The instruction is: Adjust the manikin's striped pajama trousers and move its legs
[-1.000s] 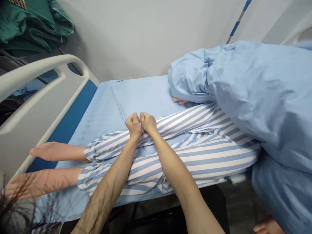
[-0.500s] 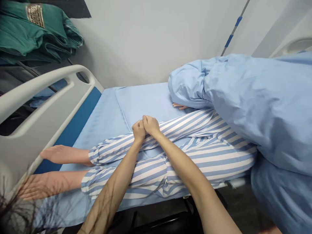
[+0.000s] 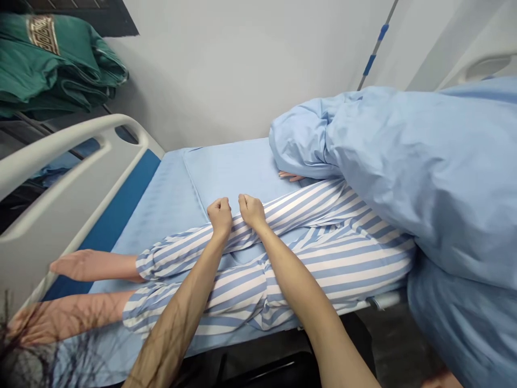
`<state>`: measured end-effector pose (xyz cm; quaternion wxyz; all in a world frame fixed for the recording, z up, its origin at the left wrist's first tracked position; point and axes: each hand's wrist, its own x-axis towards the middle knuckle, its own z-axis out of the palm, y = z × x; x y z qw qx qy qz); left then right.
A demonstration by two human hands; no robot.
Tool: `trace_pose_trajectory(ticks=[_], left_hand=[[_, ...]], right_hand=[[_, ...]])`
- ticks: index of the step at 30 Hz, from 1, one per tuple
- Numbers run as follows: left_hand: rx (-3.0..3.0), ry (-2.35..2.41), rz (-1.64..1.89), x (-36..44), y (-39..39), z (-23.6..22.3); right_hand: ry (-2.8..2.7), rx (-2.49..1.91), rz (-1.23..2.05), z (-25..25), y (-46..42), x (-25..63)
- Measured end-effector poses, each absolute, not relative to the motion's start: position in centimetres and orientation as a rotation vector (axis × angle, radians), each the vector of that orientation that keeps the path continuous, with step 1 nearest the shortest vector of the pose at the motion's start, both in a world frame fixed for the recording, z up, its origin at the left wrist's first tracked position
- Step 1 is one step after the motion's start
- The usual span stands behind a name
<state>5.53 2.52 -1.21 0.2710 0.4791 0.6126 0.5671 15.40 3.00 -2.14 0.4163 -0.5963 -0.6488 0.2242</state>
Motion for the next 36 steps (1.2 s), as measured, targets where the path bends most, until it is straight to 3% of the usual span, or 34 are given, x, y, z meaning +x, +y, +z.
trace_pose_trajectory(ticks=[10, 15, 22, 29, 36], left_hand=[[1.429, 2.043, 1.124, 9.1, 1.6, -1.9], [1.486, 2.013, 1.177, 9.2, 1.5, -2.3], [1.506, 2.001, 1.168, 9.2, 2.1, -2.1], [1.358, 1.613, 1.358, 10.4, 4.5, -1.5], [1.552, 1.726, 1.331, 11.7, 3.4, -2.9]], right_hand=[[-1.531, -1.464, 0.613, -1.5, 3.3, 15.8], [-1.761, -1.453, 0.493, 0.2, 3.6, 17.8], [-1.540, -1.418, 0.647, -1.6, 4.5, 19.6], [-1.474, -1.338, 0.720, -1.6, 4.6, 19.5], [-1.506, -1.483, 0.659, -1.3, 4.9, 19.4]])
